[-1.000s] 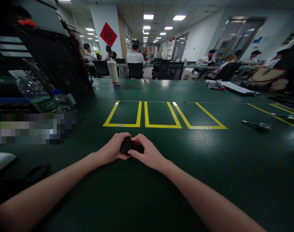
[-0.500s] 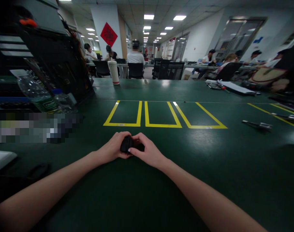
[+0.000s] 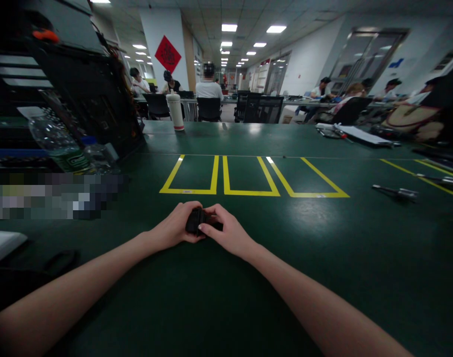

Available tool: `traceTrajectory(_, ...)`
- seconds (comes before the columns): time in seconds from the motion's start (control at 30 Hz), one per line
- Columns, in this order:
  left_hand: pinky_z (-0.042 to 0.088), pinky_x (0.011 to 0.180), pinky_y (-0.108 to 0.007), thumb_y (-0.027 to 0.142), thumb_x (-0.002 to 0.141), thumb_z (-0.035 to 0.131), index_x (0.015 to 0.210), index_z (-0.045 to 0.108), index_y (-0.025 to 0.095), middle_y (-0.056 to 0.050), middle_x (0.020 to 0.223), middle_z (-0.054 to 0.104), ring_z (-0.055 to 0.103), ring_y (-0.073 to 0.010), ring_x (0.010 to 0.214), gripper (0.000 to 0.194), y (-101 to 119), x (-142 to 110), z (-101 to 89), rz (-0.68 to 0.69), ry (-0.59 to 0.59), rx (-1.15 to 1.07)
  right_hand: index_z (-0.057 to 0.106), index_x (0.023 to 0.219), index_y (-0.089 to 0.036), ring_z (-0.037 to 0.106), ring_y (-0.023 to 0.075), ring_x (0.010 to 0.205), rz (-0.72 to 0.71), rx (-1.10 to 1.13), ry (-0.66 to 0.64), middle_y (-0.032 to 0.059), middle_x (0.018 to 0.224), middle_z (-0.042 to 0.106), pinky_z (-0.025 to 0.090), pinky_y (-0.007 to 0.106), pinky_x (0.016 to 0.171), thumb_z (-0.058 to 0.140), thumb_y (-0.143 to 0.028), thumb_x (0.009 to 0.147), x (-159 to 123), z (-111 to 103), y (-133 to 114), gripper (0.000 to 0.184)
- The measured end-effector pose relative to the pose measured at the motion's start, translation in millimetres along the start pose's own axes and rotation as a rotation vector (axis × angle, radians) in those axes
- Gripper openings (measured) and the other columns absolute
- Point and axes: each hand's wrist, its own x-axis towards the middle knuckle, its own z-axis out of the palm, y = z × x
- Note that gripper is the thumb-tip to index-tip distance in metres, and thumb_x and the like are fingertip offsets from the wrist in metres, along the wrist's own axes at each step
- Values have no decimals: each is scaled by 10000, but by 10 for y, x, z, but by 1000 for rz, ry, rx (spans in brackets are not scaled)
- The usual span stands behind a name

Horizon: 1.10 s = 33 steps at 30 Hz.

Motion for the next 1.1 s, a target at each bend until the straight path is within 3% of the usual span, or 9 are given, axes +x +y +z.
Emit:
traceTrajectory(0.2,416,739,-356,277,649,681,1094,335,169,-79,1031,483,491,-227,886,574,-10,-3,2,-9,-6,5,470,990,-223,515,162,953,-92,-81,33,14,989,496,428,373,862,572,-194,753,-1,-15,-6,260)
traceTrajectory(0.3,418,737,-359,297,655,676,1106,334,173,-79,1034,484,492,-234,895,580,-14,-2,7,-16,-2,2,475,978,-221,526,158,933,-65,-63,45,13,968,505,440,368,840,529,-224,788,16,-7,-5,197)
traceTrajectory(0.43,414,751,-367,299,654,674,1096,345,172,-79,1038,491,494,-242,911,565,2,3,-6,-23,-7,-2,446,1026,-213,524,169,957,-12,-38,41,31,1021,504,443,371,843,532,-228,785,24,6,6,256)
traceTrajectory(0.7,418,731,-367,294,650,668,1102,340,174,-78,1028,494,506,-244,888,571,-15,-1,-4,-7,-4,7,464,1007,-224,521,166,956,-82,-65,35,23,1013,495,442,361,849,555,-210,767,2,-1,26,257)
traceTrajectory(0.83,421,731,-361,319,663,661,1098,342,162,-85,1032,494,504,-237,887,561,-1,1,-24,11,-7,3,468,988,-233,535,154,939,-56,-24,45,11,983,510,458,354,824,502,-222,806,24,7,47,186)
traceTrajectory(1.1,420,747,-365,307,679,651,1092,343,159,-88,1044,492,501,-235,904,536,37,-3,-65,-3,-31,-1,463,1003,-212,526,165,930,-22,-64,18,28,990,516,446,374,837,513,-227,799,18,-3,-4,210)
